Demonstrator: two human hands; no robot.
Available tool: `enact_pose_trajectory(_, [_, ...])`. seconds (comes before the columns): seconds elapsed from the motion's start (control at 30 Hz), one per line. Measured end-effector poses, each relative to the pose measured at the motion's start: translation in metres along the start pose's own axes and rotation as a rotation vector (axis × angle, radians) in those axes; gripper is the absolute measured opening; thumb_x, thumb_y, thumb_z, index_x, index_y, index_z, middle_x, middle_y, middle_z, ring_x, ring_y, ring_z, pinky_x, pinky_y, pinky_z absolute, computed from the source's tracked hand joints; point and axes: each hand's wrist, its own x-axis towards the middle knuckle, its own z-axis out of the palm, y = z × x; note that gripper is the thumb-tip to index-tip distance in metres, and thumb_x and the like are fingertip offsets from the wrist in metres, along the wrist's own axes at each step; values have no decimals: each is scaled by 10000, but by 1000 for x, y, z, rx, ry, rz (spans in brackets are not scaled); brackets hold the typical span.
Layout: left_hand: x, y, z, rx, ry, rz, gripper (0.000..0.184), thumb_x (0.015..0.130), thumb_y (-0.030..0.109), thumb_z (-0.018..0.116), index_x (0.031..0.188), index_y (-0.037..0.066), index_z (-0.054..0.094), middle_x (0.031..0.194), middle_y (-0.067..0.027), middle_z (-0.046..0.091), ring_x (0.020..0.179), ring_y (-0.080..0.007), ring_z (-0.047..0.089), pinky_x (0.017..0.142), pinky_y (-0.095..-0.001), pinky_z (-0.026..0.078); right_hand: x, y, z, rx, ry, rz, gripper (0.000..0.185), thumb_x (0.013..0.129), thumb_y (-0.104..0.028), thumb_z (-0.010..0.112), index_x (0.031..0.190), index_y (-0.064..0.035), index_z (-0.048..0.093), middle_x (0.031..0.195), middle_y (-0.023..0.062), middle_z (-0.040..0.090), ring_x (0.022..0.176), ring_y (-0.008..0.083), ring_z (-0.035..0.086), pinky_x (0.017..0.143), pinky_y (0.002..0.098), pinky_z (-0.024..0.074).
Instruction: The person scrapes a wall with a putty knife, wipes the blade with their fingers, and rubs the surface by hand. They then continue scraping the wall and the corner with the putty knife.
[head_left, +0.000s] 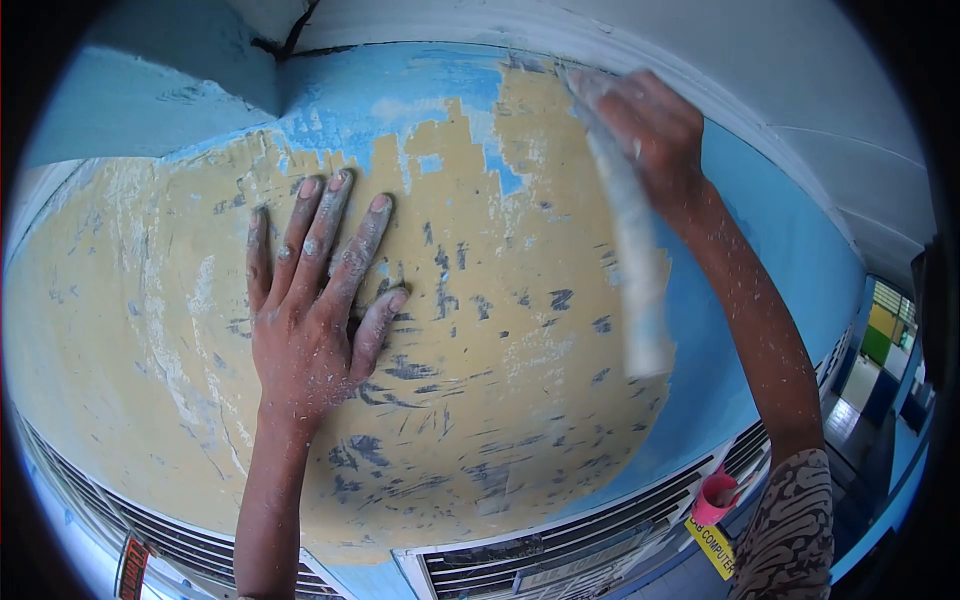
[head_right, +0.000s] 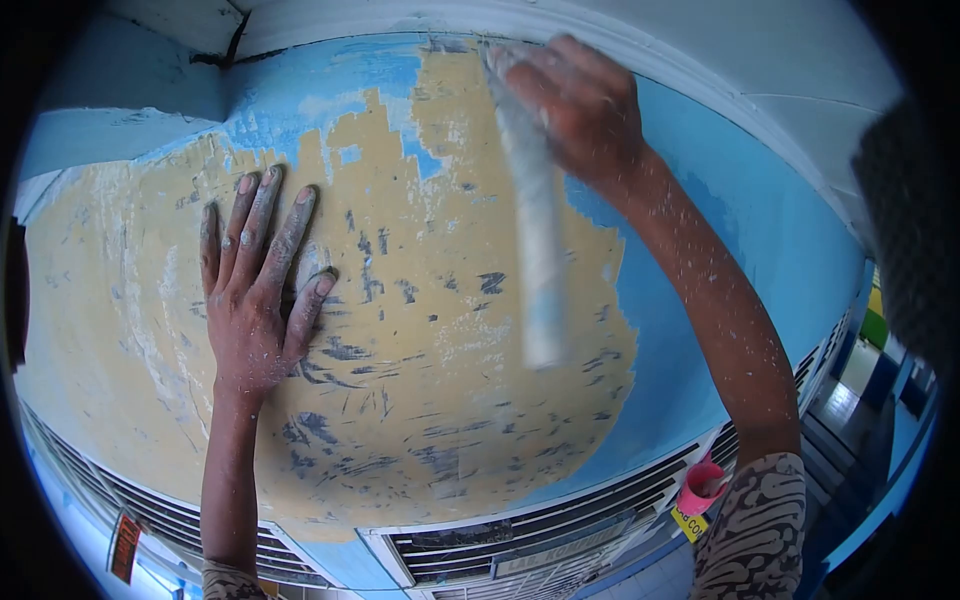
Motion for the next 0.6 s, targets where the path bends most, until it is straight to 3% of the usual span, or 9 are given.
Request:
enact_pose_trajectory(0.17, [-1,1,-1,-8,-11,-3,612,982,496,579,1547,277,492,1657,-32,373,1560,-238,277,1299,-523,93,-19,-4,-12,91,-15,-120,189,803,-66,791,990,-47,767,953,91,781,827,208,724,677,324,595])
enact_pose_trajectory(0.27, [0,0,-1,0,-9,-1,612,983,497,578,1548,278,490,1657,-32,374,1560,-237,277,1300,-521,88,-16,13,-6,53,9,85,190,802,-80,794,991,-67,778,954,86,781,826,204,729,682,321,599])
enact_pose_trajectory(0.33, [0,0,-1,40,-25,9,636,1017,575,468,1541,217,505,1654,-65,382,1566,-271,269,1293,-523,91,-20,-3,-6,43,12,17,187,803,-81,792,988,-66,778,953,79,779,816,204,725,678,319,597])
enact_pose_trajectory(0.4, [0,0,0,40,-20,13,636,1016,576,469,1540,217,506,1653,-65,384,1565,-271,270,1293,-522,91,-28,-27,-14,62,-11,-101,189,803,-76,788,990,-55,771,946,72,772,784,207,708,667,315,589])
enact_pose_trajectory(0.5, [0,0,1,42,-13,15,638,1014,579,469,1539,217,508,1651,-65,387,1564,-271,273,1293,-522,92,-26,3,-13,35,-22,-88,190,814,-88,786,998,-50,761,939,77,770,768,210,696,658,315,583])
enact_pose_trajectory(0.53, [0,0,1,51,-11,14,640,1013,581,470,1539,218,508,1650,-65,389,1564,-271,273,1294,-522,93,-18,11,-14,82,-16,56,193,819,-98,786,1004,-51,756,950,81,773,784,209,703,651,313,578])
enact_pose_trajectory(0.6, [0,-1,1,53,-9,17,642,1012,581,471,1538,216,508,1650,-67,389,1564,-271,274,1294,-523,93,-20,4,-13,39,-9,29,198,818,-103,787,1006,-49,756,959,80,775,792,208,706,648,314,578])
